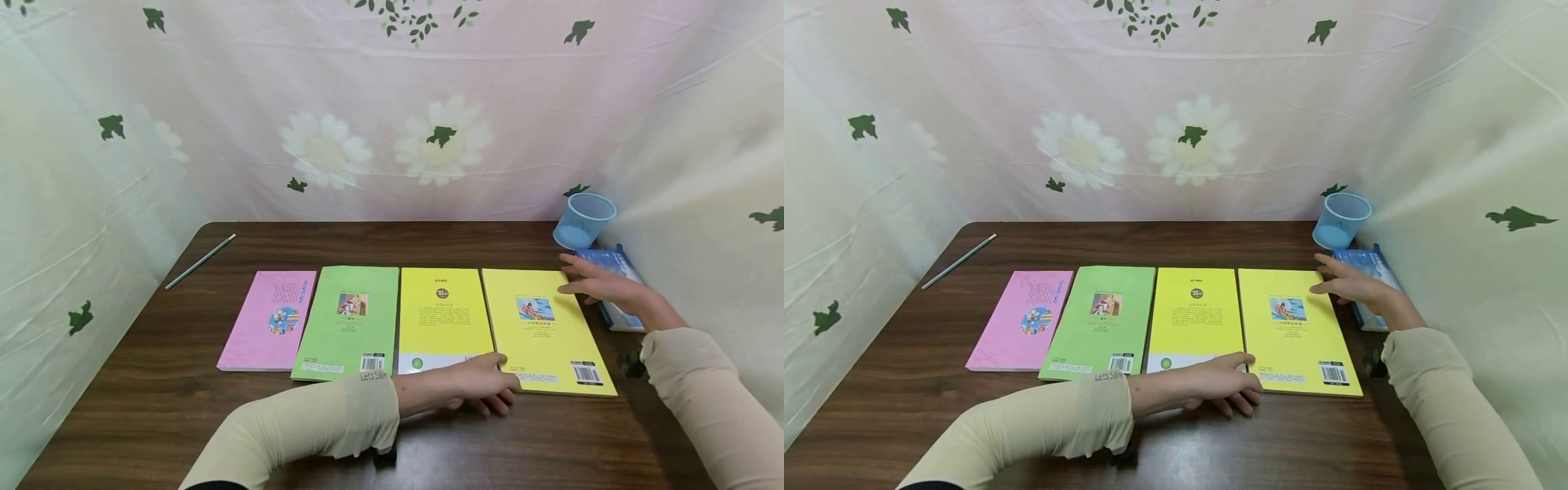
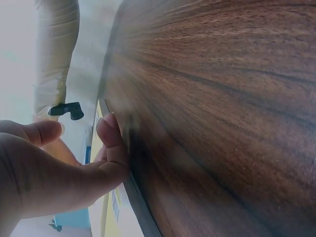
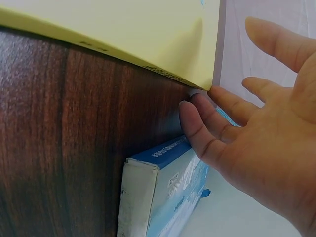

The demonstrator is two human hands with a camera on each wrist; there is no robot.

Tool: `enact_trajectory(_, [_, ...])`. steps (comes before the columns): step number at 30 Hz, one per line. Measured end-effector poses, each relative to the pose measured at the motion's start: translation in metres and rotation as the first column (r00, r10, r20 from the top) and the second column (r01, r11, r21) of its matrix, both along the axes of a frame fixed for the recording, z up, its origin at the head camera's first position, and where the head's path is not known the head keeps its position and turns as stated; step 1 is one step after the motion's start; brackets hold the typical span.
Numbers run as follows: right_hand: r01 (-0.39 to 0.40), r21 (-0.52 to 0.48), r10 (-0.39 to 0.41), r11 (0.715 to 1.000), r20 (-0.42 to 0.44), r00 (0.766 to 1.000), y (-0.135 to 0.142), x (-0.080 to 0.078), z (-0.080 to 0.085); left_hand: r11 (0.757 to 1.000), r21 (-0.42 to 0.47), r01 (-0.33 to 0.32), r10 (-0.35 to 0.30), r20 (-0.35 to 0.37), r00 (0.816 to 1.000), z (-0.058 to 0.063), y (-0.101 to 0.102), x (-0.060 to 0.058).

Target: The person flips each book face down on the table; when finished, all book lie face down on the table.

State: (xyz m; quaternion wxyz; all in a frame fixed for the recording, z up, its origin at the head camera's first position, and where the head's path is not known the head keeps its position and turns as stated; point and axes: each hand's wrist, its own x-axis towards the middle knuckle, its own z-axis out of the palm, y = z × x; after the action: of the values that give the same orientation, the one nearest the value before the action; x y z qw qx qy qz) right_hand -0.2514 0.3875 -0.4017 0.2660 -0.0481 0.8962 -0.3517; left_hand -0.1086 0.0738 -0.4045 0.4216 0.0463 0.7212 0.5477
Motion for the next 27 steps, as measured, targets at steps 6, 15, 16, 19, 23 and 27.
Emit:
enact_trajectory(6, [-0.004, 0.006, 0.004, 1.0, -0.003, 1.0, -0.0004, -0.0011, -0.0011, 1.0, 0.005, -0.005, 0.005, -0.002, 1.0, -0.0012, 0.0008, 0.0006])
enact_trajectory(15, [-0.006, 0.017, 0.006, 1.0, -0.003, 1.0, 0.0, -0.003, -0.0039, 1.0, 0.001, -0.004, 0.004, -0.012, 1.0, -0.0022, 0.0017, 0.0011])
enact_trajectory(16, [-0.006, 0.018, 0.006, 1.0, -0.002, 1.0, 0.0001, -0.0032, -0.0042, 1.0, 0.001, -0.004, 0.004, -0.014, 1.0, -0.0024, 0.0017, 0.0011])
enact_trajectory(19, [-0.005, 0.021, 0.005, 1.0, 0.0, 1.0, 0.0003, -0.0035, -0.0044, 1.0, -0.001, -0.002, 0.002, -0.018, 1.0, -0.0024, 0.0018, 0.0012])
enact_trajectory(23, [-0.003, 0.026, 0.003, 1.0, 0.002, 1.0, 0.0002, -0.0038, -0.0042, 1.0, -0.005, -0.008, 0.008, -0.019, 1.0, -0.0025, 0.0026, 0.0014])
enact_trajectory(27, [-0.003, 0.028, 0.003, 1.0, 0.003, 1.0, 0.0, -0.0039, -0.0039, 1.0, -0.008, -0.008, 0.007, -0.015, 1.0, -0.0016, 0.0026, 0.0016])
